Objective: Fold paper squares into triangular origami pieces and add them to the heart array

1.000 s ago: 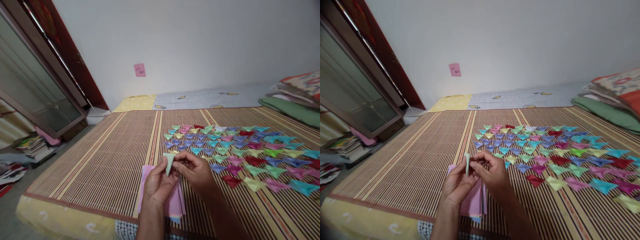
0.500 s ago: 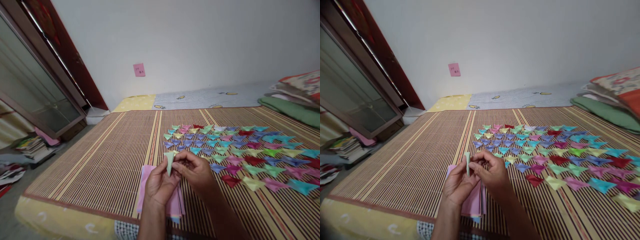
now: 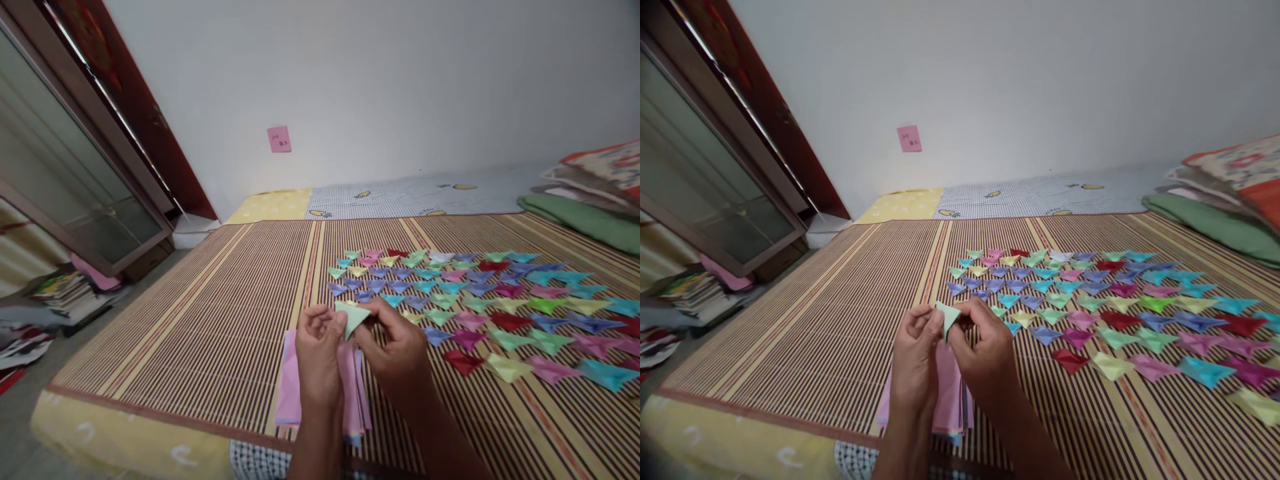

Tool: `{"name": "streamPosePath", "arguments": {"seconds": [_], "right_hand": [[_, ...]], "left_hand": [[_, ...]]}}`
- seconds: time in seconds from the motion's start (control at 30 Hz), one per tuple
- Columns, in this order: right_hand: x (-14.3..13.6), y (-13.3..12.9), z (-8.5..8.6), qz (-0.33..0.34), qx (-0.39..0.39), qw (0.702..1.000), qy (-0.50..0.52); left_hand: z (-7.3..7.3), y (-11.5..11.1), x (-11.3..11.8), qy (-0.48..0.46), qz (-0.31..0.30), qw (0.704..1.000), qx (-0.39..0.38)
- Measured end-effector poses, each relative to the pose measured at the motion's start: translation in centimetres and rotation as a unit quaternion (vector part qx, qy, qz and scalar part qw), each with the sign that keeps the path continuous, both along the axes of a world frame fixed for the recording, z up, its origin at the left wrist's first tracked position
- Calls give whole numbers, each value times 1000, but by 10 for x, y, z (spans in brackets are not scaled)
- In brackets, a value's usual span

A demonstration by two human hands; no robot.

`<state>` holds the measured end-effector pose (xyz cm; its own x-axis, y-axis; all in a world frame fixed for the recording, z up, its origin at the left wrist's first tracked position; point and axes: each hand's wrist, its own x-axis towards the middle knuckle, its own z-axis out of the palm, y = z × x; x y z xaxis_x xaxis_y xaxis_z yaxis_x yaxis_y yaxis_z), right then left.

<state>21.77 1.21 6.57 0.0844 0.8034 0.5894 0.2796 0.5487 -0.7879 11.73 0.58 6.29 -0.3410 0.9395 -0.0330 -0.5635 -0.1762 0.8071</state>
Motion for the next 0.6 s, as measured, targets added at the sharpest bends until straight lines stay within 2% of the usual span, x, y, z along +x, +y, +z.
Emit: {"name": "streamPosePath", "arguments": {"seconds": [0.07, 0.1, 0.2, 0.33, 0.47, 0.6], "right_hand": [[-3, -1, 1, -21, 35, 999, -14], [-4, -2, 1, -28, 48, 998, -20], [-5, -3, 1, -45, 72, 996, -38], [0, -2, -3, -65, 97, 989, -96], [5, 3, -6, -96, 162, 964, -190], [4, 5, -9, -102, 162, 957, -218]], "left_hand": [[5, -5, 0, 145, 116, 982, 33], [7, -8, 0, 212, 143, 965, 51], [14, -14, -1, 316, 111, 938, 94], [18, -16, -1, 324, 48, 941, 83], [20, -13, 1, 266, -18, 963, 28], [17, -12, 4, 206, -55, 977, 19]]}}
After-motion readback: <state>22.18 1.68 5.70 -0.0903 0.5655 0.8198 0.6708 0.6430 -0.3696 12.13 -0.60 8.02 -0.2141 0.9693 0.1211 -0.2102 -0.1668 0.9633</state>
